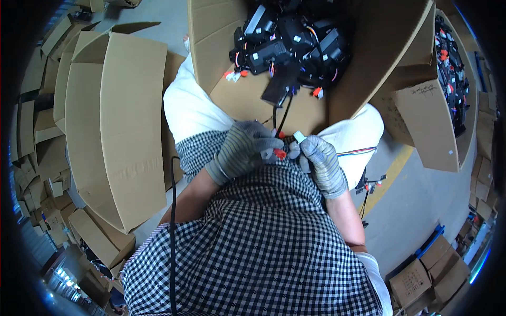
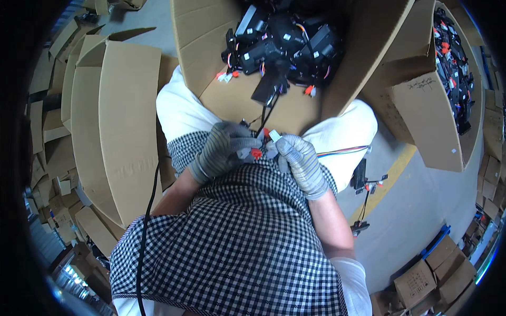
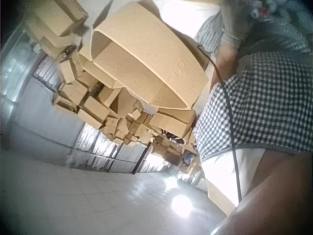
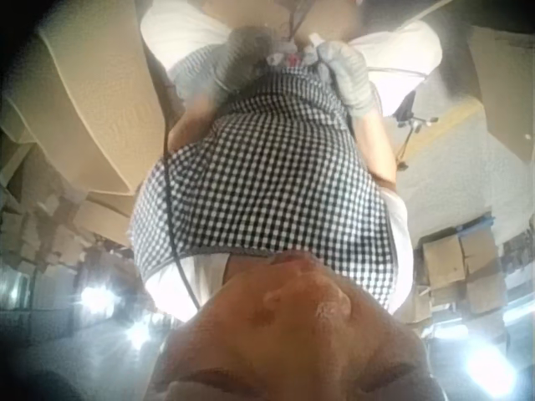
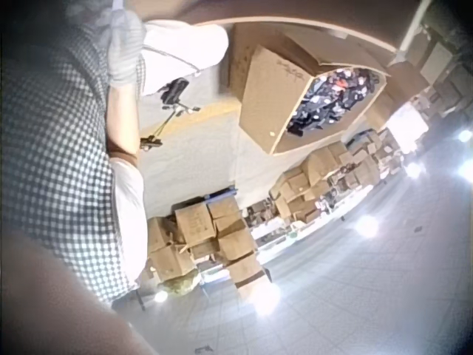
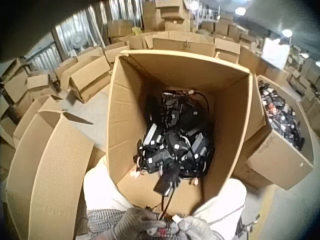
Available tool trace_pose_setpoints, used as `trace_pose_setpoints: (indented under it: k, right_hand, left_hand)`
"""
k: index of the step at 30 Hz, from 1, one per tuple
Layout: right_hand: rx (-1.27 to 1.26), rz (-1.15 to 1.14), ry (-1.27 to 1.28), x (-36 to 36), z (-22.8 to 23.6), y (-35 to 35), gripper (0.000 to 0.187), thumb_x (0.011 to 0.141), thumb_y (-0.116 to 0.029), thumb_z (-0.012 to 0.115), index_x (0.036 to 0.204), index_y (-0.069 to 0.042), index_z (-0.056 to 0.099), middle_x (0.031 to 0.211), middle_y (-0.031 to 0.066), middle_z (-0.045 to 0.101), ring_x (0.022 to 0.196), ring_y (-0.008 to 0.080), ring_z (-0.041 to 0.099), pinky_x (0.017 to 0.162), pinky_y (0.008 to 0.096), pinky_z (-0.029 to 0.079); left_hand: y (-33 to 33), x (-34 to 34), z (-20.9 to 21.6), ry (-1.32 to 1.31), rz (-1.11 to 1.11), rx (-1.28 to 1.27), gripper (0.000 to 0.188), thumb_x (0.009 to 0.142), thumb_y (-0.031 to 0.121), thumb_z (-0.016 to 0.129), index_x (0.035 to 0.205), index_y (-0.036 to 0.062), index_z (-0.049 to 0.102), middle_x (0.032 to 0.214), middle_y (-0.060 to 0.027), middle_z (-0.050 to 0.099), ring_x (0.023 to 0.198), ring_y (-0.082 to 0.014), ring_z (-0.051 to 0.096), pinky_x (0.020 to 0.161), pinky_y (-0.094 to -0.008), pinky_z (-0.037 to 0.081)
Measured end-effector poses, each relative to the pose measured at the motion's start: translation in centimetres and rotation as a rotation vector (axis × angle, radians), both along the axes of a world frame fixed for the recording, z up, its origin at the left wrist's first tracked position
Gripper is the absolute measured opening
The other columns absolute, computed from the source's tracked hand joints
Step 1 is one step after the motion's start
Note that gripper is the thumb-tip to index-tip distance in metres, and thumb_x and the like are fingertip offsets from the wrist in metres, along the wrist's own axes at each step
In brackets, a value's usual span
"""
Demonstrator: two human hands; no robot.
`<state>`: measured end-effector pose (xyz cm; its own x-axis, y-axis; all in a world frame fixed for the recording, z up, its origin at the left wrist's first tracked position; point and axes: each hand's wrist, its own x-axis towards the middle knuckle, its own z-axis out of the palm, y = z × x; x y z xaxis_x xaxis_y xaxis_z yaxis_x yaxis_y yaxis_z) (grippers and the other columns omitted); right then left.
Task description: The person inspects and sorts electronic components with wiring harnesses from a large cardboard box by hand.
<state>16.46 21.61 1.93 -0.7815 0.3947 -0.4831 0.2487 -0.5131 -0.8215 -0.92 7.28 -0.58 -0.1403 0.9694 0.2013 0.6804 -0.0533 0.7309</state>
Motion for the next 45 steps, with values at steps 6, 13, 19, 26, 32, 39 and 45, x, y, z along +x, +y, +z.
trace_pose_setpoints:
  k: [6, 13, 19, 26, 32, 39, 45]
  right_hand:
    - [0.027, 0.110, -0.009, 0.4, 2.4, -1.9, 0.031, 0.092, -0.027, 0.053, 0.082, -0.001, 0.065, 0.057, -0.0016, 0.050, 0.048, 0.0036, 0.040, 0.047, 0.0178, 0.032]
    - [-0.071, 0.172, -0.110, -0.2, 1.5, -3.1, 0.032, 0.093, -0.025, 0.050, 0.084, 0.002, 0.064, 0.058, -0.0012, 0.052, 0.047, 0.0030, 0.038, 0.049, 0.0165, 0.031]
    - [-0.435, -0.140, -0.147, -0.8, 0.0, -2.7, 0.026, 0.091, -0.021, 0.051, 0.085, 0.002, 0.062, 0.058, -0.0007, 0.051, 0.041, 0.0034, 0.040, 0.036, 0.0164, 0.027]
    - [-0.573, -0.278, -0.170, -1.7, -1.0, -2.2, 0.020, 0.090, -0.019, 0.054, 0.089, -0.001, 0.059, 0.058, -0.0024, 0.050, 0.043, 0.0016, 0.040, 0.033, 0.0147, 0.024]
    - [0.143, -0.178, -0.143, -2.0, -3.3, -4.0, 0.026, 0.093, -0.023, 0.051, 0.083, -0.002, 0.061, 0.062, -0.0028, 0.054, 0.044, 0.0011, 0.038, 0.040, 0.0139, 0.026]
    - [-0.140, 0.016, -0.314, -2.1, -3.4, -2.5, 0.025, 0.093, -0.023, 0.050, 0.088, -0.001, 0.060, 0.063, -0.0030, 0.055, 0.044, 0.0012, 0.039, 0.038, 0.0135, 0.028]
    - [-0.139, 0.036, -0.305, -2.1, -3.1, -2.5, 0.028, 0.093, -0.027, 0.050, 0.089, -0.001, 0.060, 0.063, -0.0028, 0.054, 0.044, 0.0014, 0.039, 0.038, 0.0140, 0.028]
  left_hand:
    - [-1.1, 0.8, -2.0, 0.020, -0.019, -0.020, 0.028, 0.071, 0.029, 0.069, 0.092, 0.0106, 0.065, 0.082, -0.0091, 0.063, 0.076, -0.0262, 0.061, 0.068, -0.0364, 0.049]
    - [-1.6, 1.3, -0.3, 0.149, 0.119, -0.138, 0.028, 0.077, 0.036, 0.063, 0.089, 0.0113, 0.063, 0.068, -0.0066, 0.060, 0.058, -0.0239, 0.057, 0.052, -0.0357, 0.044]
    - [-0.3, 1.5, -2.6, 0.453, 0.183, -0.042, 0.032, 0.075, 0.038, 0.064, 0.094, 0.0130, 0.060, 0.065, -0.0036, 0.057, 0.053, -0.0178, 0.055, 0.044, -0.0334, 0.041]
    - [1.2, 1.5, -4.5, 0.441, 0.157, 0.000, 0.030, 0.075, 0.035, 0.064, 0.095, 0.0124, 0.061, 0.063, -0.0015, 0.055, 0.054, -0.0181, 0.055, 0.047, -0.0344, 0.042]
    - [0.9, 1.5, -4.7, 0.450, 0.180, -0.031, 0.029, 0.074, 0.034, 0.065, 0.095, 0.0130, 0.062, 0.064, -0.0016, 0.054, 0.056, -0.0180, 0.055, 0.050, -0.0345, 0.042]
    - [0.5, 0.8, -5.1, 0.458, 0.148, -0.101, 0.023, 0.073, 0.033, 0.063, 0.088, 0.0161, 0.062, 0.065, -0.0016, 0.055, 0.057, -0.0183, 0.056, 0.051, -0.0358, 0.044]
    - [0.4, 0.8, -5.4, 0.437, 0.122, -0.110, 0.020, 0.074, 0.033, 0.063, 0.085, 0.0161, 0.062, 0.064, -0.0022, 0.056, 0.059, -0.0195, 0.057, 0.049, -0.0362, 0.044]
